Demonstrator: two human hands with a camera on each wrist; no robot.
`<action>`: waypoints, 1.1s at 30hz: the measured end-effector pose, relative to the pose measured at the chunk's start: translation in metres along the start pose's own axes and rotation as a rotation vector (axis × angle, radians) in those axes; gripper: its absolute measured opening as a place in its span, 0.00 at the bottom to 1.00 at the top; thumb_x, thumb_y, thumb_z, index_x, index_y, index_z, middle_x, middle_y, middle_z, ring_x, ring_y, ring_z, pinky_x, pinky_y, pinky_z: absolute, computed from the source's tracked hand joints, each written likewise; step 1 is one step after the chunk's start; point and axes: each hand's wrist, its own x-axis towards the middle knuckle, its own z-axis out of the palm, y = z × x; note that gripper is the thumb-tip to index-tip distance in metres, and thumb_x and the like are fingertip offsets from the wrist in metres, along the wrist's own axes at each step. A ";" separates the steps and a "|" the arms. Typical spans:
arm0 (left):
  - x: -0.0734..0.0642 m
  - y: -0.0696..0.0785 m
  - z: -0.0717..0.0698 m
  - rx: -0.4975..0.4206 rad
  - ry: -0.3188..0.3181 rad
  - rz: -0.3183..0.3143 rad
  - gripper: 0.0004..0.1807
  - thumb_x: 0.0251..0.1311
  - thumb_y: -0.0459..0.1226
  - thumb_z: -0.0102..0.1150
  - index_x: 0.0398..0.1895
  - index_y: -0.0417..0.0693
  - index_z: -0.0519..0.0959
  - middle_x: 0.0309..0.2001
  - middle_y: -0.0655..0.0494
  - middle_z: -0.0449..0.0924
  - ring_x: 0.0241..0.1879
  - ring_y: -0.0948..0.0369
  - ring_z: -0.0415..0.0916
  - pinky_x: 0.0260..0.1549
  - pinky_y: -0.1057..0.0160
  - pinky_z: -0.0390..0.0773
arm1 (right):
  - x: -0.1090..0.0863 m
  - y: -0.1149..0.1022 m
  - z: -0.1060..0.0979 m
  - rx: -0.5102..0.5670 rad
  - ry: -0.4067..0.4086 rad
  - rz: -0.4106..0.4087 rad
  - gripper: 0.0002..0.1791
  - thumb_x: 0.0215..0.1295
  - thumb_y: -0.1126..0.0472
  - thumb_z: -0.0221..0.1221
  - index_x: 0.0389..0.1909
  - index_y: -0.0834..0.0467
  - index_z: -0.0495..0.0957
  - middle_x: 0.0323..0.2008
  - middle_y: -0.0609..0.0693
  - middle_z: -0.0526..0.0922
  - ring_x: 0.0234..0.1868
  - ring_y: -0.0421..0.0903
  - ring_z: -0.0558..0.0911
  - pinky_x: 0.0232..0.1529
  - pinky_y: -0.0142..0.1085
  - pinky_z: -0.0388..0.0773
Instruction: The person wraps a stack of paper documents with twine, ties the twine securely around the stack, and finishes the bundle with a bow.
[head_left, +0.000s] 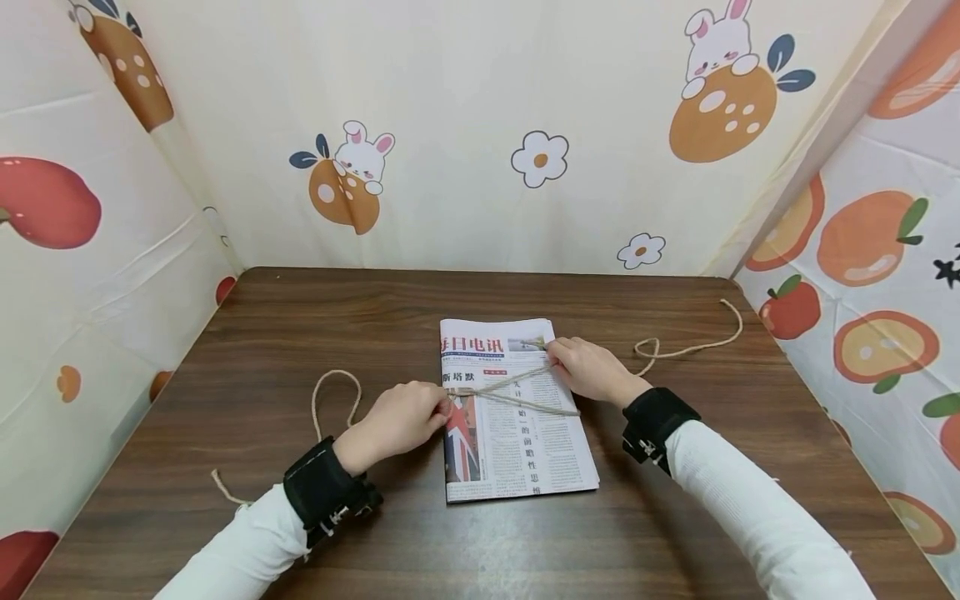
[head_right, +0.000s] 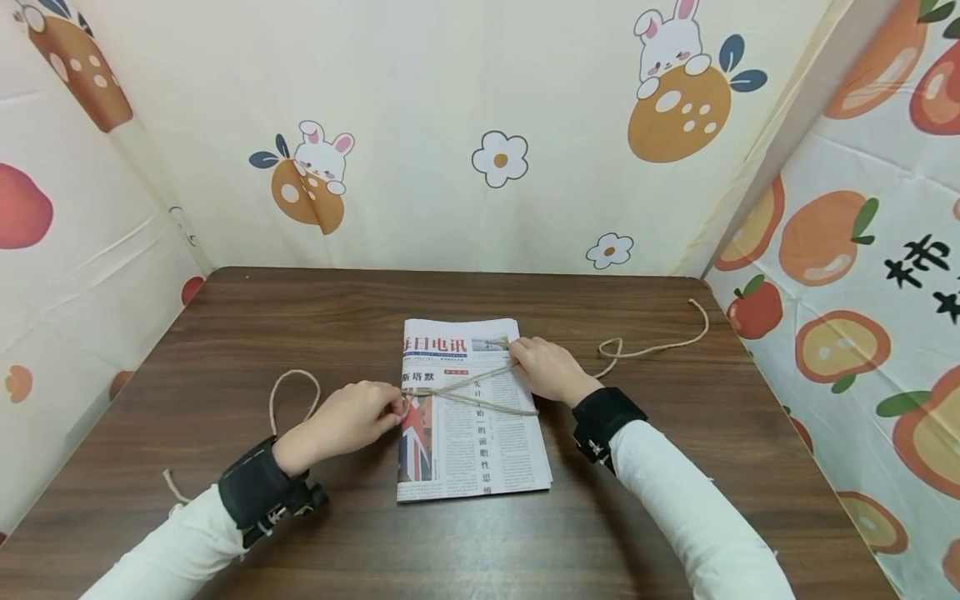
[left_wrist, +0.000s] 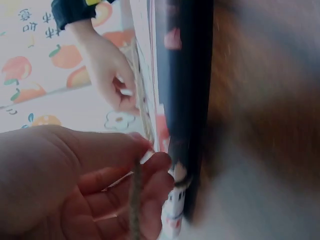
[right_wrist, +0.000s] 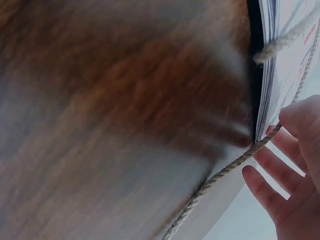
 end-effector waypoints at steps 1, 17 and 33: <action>0.000 0.002 0.001 -0.034 -0.003 0.019 0.11 0.55 0.36 0.60 0.18 0.55 0.71 0.21 0.65 0.67 0.21 0.66 0.65 0.20 0.66 0.66 | 0.000 0.000 0.000 0.007 -0.002 0.001 0.05 0.59 0.65 0.57 0.36 0.59 0.74 0.33 0.50 0.77 0.31 0.45 0.72 0.32 0.37 0.71; 0.004 0.003 0.004 -0.082 -0.021 0.106 0.12 0.56 0.35 0.59 0.19 0.52 0.69 0.20 0.64 0.63 0.20 0.66 0.61 0.20 0.69 0.61 | -0.010 0.002 -0.004 0.006 0.014 -0.011 0.03 0.59 0.65 0.58 0.33 0.57 0.74 0.30 0.48 0.76 0.27 0.42 0.71 0.30 0.35 0.71; 0.027 -0.012 0.002 0.112 -0.003 0.119 0.10 0.56 0.32 0.58 0.20 0.50 0.70 0.21 0.60 0.70 0.23 0.59 0.66 0.19 0.63 0.66 | -0.024 -0.007 -0.006 0.001 0.029 -0.041 0.08 0.56 0.66 0.60 0.29 0.55 0.68 0.25 0.44 0.72 0.23 0.40 0.68 0.25 0.33 0.67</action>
